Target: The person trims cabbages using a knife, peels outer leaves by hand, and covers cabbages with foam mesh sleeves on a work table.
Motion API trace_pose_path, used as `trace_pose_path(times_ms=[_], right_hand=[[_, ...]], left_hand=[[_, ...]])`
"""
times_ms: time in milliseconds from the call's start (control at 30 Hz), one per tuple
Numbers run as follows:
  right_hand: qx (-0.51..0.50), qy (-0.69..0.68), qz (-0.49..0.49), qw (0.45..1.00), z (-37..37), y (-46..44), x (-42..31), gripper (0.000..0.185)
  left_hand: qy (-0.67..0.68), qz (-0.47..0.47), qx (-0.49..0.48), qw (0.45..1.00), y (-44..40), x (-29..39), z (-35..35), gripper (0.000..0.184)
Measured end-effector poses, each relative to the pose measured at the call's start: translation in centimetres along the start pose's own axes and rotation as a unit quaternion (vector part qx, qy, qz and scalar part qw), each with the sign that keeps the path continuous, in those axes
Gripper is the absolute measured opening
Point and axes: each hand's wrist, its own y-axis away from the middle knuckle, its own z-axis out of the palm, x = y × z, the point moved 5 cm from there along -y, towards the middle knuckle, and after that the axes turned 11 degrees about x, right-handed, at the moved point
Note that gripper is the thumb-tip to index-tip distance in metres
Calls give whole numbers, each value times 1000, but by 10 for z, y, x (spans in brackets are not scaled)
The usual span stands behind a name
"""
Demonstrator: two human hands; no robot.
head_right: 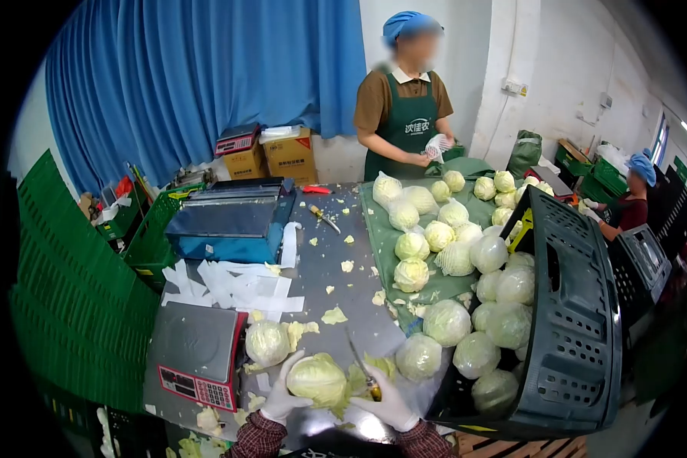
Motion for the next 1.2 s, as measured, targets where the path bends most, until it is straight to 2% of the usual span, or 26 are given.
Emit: trace_pose_path(times_ms=[33,67,133,167,200,233,267,300,333,400,433,467,500,533,600,633,667,700,800,833,900,1100,1200], right_hand=[[37,-37,16,998,-2,6,-1,65],[35,-36,20,999,1,9,2,65],[71,27,124,989,3,24,27,59],[94,54,64,992,7,29,29,52],[94,55,68,992,13,34,40,52],[90,1,106,990,21,40,54,47],[88,-54,144,984,29,43,64,43],[88,-38,107,990,33,41,60,36],[89,-37,113,989,33,40,65,36],[21,-80,257,963,40,43,87,36],[18,-43,269,962,40,42,82,37],[18,-41,272,961,37,42,90,37],[5,-60,272,960,36,38,97,36],[-9,-80,270,960,36,37,102,36],[23,-52,269,961,36,39,102,31],[86,111,55,989,30,32,81,30],[142,266,-164,939,30,35,57,29],[141,267,-163,939,32,38,51,29],[67,367,-7,928,37,50,53,25],[84,359,-37,929,38,51,59,27],[77,366,-24,927,38,53,62,27],[48,394,13,918,39,54,71,30],[49,397,21,916,38,51,75,32]], left_hand=[[2,-4,4,1000,2,-3,2,104],[-13,14,23,1000,3,-4,3,103],[-26,26,43,998,7,-11,7,101],[-62,45,65,995,8,-16,7,101],[-99,63,86,989,9,-21,7,100],[-97,60,87,990,9,-31,7,100],[-164,83,112,977,10,-43,3,100],[-230,104,135,958,12,-56,-2,100],[-229,98,135,959,12,-76,-9,100],[-166,20,161,973,12,-108,-20,100],[-164,16,161,973,15,-111,-22,100],[-316,75,159,932,18,-108,-23,102],[-459,132,151,865,19,-101,-20,104],[-458,128,151,866,17,-102,-21,104],[-536,181,116,816,9,-100,-16,108],[-536,180,117,817,5,-92,-12,108],[-547,108,110,823,2,-89,-9,107],[-555,36,102,825,1,-89,-8,107],[-583,10,107,806,-3,-86,-4,107],[-582,8,105,806,-4,-85,-2,107],[-631,38,98,769,-4,-84,2,106],[-564,41,121,816,-4,-92,7,102],[-591,65,117,795,-2,-97,9,102]])
